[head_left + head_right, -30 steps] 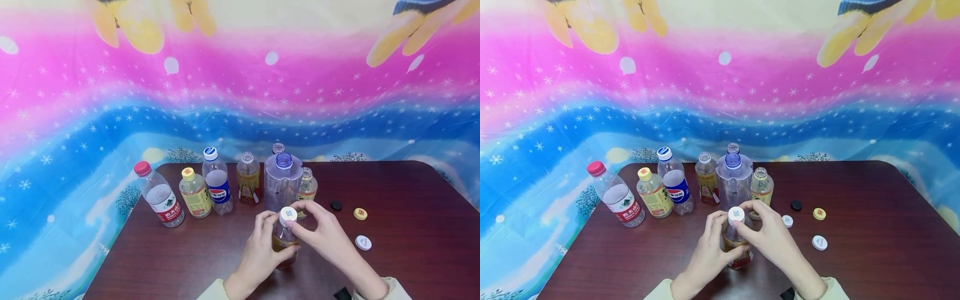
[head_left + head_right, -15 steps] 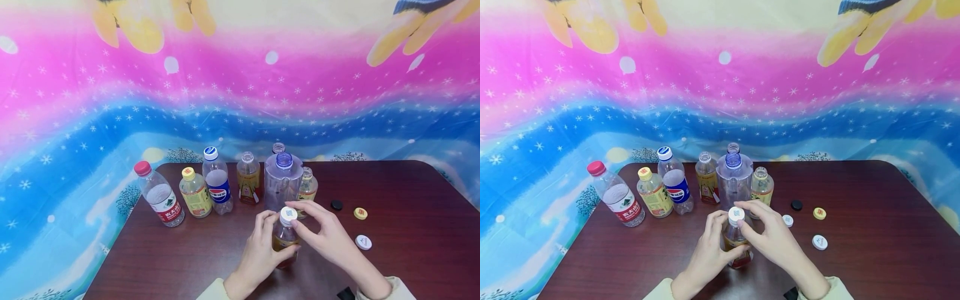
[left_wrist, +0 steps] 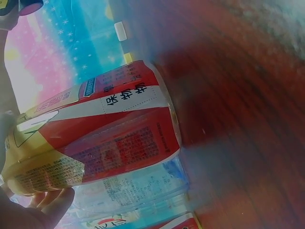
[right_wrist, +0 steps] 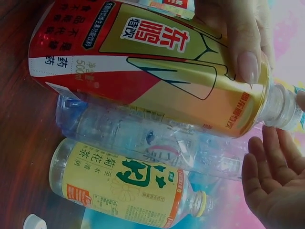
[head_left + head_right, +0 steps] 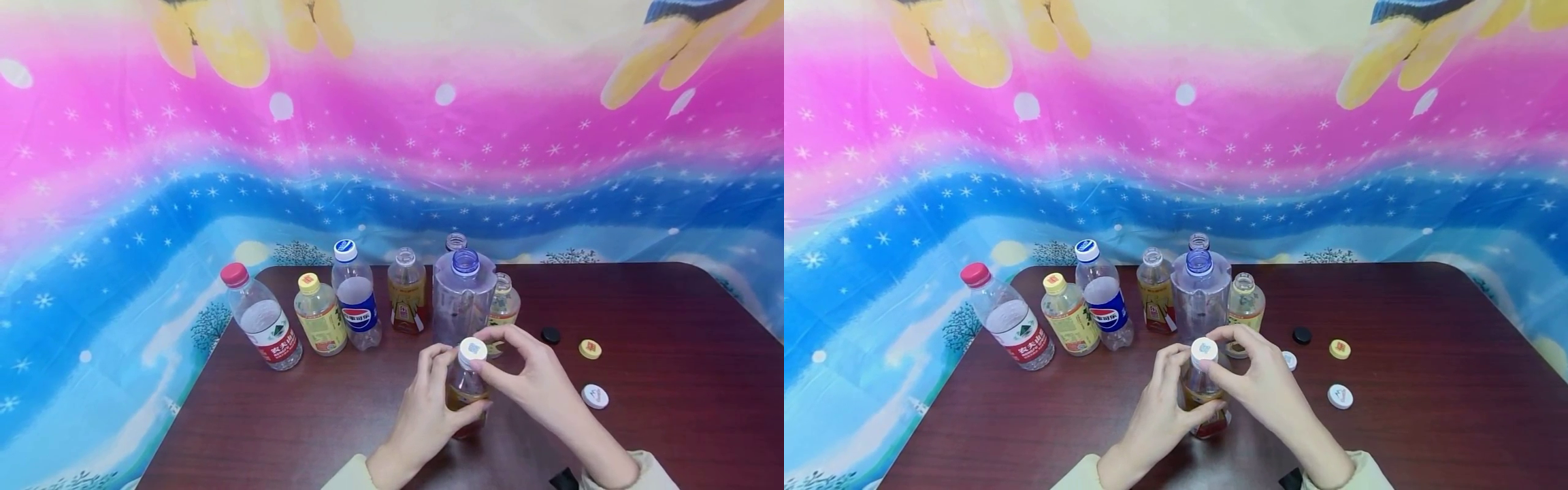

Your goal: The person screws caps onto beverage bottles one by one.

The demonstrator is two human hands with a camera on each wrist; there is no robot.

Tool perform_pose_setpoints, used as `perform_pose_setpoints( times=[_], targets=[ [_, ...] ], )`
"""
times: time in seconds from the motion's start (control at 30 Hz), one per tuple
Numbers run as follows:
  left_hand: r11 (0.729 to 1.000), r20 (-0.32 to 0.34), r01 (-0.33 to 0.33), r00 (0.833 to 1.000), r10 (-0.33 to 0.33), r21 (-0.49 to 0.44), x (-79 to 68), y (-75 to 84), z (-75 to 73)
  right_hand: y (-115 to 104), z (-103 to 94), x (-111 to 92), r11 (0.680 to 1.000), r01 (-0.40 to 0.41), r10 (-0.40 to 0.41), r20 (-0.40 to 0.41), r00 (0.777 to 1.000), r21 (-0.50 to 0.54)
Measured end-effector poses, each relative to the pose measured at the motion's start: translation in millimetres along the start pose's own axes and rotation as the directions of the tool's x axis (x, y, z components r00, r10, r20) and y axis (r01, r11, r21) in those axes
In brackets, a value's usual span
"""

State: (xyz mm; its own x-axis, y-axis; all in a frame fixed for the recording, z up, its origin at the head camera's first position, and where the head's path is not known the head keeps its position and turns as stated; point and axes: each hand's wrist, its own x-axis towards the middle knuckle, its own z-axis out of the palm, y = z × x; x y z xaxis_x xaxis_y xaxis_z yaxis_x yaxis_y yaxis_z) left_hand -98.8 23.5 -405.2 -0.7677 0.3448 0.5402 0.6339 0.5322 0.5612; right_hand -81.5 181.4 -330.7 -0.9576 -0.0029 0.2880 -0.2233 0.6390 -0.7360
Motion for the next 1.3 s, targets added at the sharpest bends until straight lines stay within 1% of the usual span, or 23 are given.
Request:
perform_pose_setpoints(
  times=[0.07,0.13,0.23,0.3,0.4,0.47,0.57,0.77,0.93,1.0,1.07,1.17,1.3],
  targets=[
    [1.0,0.003,0.002,1.0,-0.002,0.0,0.1,0.1,-0.1,0.0,1.3,0.3,1.0,-0.008,0.008,-0.001,1.0,0.01],
    [1.0,0.009,0.006,1.0,-0.006,-0.001,0.1,0.4,-0.3,0.7,2.8,0.3,1.0,0.015,-0.015,0.003,1.0,0.021],
    [1.0,0.005,0.0,1.0,0.0,0.0,0.2,0.1,-0.2,2.7,4.1,-0.8,0.994,0.106,-0.106,0.014,0.994,0.023],
    [1.0,0.0,-0.003,1.0,0.003,0.002,0.0,-0.2,0.0,3.7,4.4,-1.8,0.983,0.182,-0.183,0.014,0.983,0.033],
    [1.0,-0.012,-0.009,1.0,0.009,0.006,-0.3,-0.9,0.6,4.1,3.6,-2.8,0.968,0.249,-0.25,0.01,0.968,0.038],
    [1.0,-0.017,-0.01,1.0,0.01,0.008,-0.5,-1.1,0.9,3.7,3.4,-3.0,0.967,0.251,-0.252,0.005,0.968,0.044],
    [1.0,-0.017,-0.007,1.0,0.007,0.007,-0.3,-1.2,1.3,3.2,3.2,-3.1,0.971,0.233,-0.234,0.003,0.972,0.045],
    [1.0,-0.007,0.001,1.0,-0.001,0.002,-0.5,-0.4,1.3,2.7,3.4,-2.8,0.982,0.184,-0.184,-0.016,0.983,0.047],
    [1.0,-0.016,-0.003,1.0,0.003,0.007,-0.6,-0.4,1.6,1.0,5.3,-1.2,0.991,0.132,-0.13,-0.043,0.991,0.039],
    [1.0,-0.016,-0.005,1.0,0.005,0.009,-0.5,-0.5,1.7,0.4,6.0,-0.3,0.994,0.105,-0.103,-0.041,0.994,0.043],
    [1.0,-0.013,-0.005,1.0,0.005,0.009,-0.4,-0.7,1.6,0.3,6.8,0.0,0.995,0.098,-0.097,-0.034,0.995,0.032],
    [1.0,-0.001,0.0,1.0,0.0,0.01,-0.3,-1.0,1.3,0.9,7.7,-0.8,0.991,0.131,-0.131,0.003,0.991,0.021],
    [1.0,0.009,0.005,1.0,-0.006,0.012,-0.4,-1.5,1.2,2.5,7.4,-2.2,0.976,0.218,-0.219,0.029,0.975,0.018]
  ],
)
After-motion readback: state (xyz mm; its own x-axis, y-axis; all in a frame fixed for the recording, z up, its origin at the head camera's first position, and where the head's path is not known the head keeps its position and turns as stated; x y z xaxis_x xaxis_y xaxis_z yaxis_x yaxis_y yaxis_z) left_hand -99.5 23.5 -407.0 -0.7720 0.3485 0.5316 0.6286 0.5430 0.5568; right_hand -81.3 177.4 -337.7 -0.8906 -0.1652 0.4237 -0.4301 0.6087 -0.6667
